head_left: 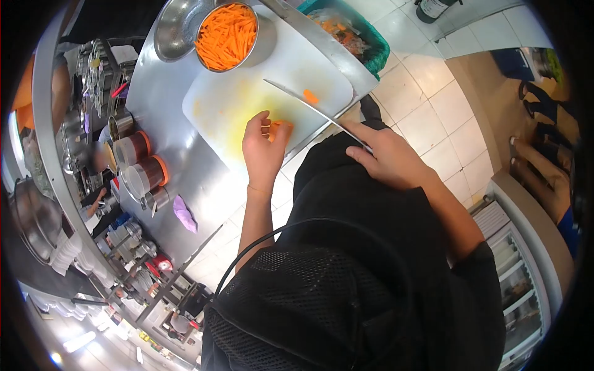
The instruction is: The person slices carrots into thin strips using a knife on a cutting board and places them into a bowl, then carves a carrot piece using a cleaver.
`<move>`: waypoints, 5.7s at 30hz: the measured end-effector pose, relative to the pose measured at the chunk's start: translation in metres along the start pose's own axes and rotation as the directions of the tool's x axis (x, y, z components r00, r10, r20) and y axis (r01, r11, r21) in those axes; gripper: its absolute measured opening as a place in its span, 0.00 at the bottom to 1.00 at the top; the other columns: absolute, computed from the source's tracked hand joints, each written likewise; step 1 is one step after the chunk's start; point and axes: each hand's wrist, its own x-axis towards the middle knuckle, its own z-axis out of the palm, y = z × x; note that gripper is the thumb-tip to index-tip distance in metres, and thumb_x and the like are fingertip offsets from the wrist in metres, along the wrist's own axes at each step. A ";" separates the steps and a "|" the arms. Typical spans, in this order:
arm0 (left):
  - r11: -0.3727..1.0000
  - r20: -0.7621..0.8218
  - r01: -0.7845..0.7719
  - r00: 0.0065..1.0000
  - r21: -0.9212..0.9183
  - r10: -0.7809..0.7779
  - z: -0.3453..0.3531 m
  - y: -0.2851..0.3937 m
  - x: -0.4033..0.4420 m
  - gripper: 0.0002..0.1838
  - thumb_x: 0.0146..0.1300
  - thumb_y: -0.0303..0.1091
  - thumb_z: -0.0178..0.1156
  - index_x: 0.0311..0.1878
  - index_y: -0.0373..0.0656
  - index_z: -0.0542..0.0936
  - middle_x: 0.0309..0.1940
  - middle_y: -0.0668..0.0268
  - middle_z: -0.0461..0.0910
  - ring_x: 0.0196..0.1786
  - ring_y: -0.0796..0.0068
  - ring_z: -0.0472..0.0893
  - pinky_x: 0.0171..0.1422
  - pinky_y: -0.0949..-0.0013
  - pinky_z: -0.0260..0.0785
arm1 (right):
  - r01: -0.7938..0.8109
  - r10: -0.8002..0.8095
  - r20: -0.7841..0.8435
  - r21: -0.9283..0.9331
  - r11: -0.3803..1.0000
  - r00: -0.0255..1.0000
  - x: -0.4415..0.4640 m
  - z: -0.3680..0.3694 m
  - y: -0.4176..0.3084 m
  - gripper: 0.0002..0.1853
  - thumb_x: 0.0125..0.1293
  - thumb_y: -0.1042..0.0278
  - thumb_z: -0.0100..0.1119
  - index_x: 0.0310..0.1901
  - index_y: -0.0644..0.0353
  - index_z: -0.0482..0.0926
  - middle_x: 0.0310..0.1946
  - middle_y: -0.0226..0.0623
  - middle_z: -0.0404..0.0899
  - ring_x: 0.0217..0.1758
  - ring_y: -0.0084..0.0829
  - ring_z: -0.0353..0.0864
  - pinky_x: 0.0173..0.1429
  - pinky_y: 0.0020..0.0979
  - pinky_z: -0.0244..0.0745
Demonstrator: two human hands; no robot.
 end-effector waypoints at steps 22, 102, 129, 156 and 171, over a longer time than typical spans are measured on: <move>0.986 -0.142 -0.167 0.976 0.013 0.167 0.010 -0.015 -0.024 0.20 0.59 0.22 0.74 0.54 0.35 0.79 0.48 0.53 0.80 0.47 0.52 0.82 0.54 0.56 0.77 | 0.146 -0.101 0.253 -0.167 0.975 0.962 0.015 -0.022 -0.023 0.21 0.77 0.64 0.58 0.68 0.58 0.77 0.38 0.59 0.86 0.47 0.63 0.85 0.55 0.54 0.79; 0.986 -0.113 -0.159 0.980 0.057 0.164 0.007 -0.021 -0.020 0.21 0.60 0.30 0.78 0.51 0.36 0.79 0.46 0.58 0.83 0.47 0.63 0.86 0.52 0.62 0.81 | 0.104 -0.101 0.152 -0.015 0.994 0.983 -0.010 -0.007 -0.002 0.23 0.77 0.60 0.60 0.70 0.53 0.78 0.46 0.57 0.87 0.51 0.60 0.86 0.57 0.54 0.80; 0.971 -0.207 -0.237 0.949 0.026 0.237 0.009 -0.018 -0.023 0.19 0.55 0.23 0.77 0.49 0.34 0.81 0.45 0.54 0.85 0.44 0.56 0.87 0.52 0.59 0.82 | 0.100 0.124 0.455 -0.436 0.894 0.882 0.053 -0.030 -0.071 0.14 0.75 0.71 0.56 0.57 0.70 0.77 0.40 0.61 0.85 0.49 0.60 0.87 0.54 0.52 0.81; 0.521 0.111 0.143 0.989 -0.842 -0.093 -0.011 -0.024 -0.022 0.29 0.65 0.16 0.68 0.68 0.37 0.70 0.56 0.57 0.81 0.57 0.67 0.85 0.61 0.65 0.78 | -0.195 0.190 -0.065 -0.094 0.976 0.980 -0.034 0.001 -0.005 0.26 0.74 0.56 0.65 0.71 0.47 0.70 0.37 0.53 0.88 0.44 0.61 0.87 0.50 0.54 0.81; 0.354 0.012 -0.068 0.976 -0.933 0.219 -0.055 0.028 -0.061 0.43 0.59 0.14 0.72 0.78 0.38 0.66 0.60 0.64 0.76 0.64 0.67 0.80 0.69 0.63 0.77 | -0.005 0.071 0.194 -0.321 0.947 0.979 -0.013 0.000 -0.010 0.26 0.74 0.57 0.64 0.71 0.47 0.72 0.40 0.55 0.87 0.44 0.59 0.87 0.50 0.54 0.81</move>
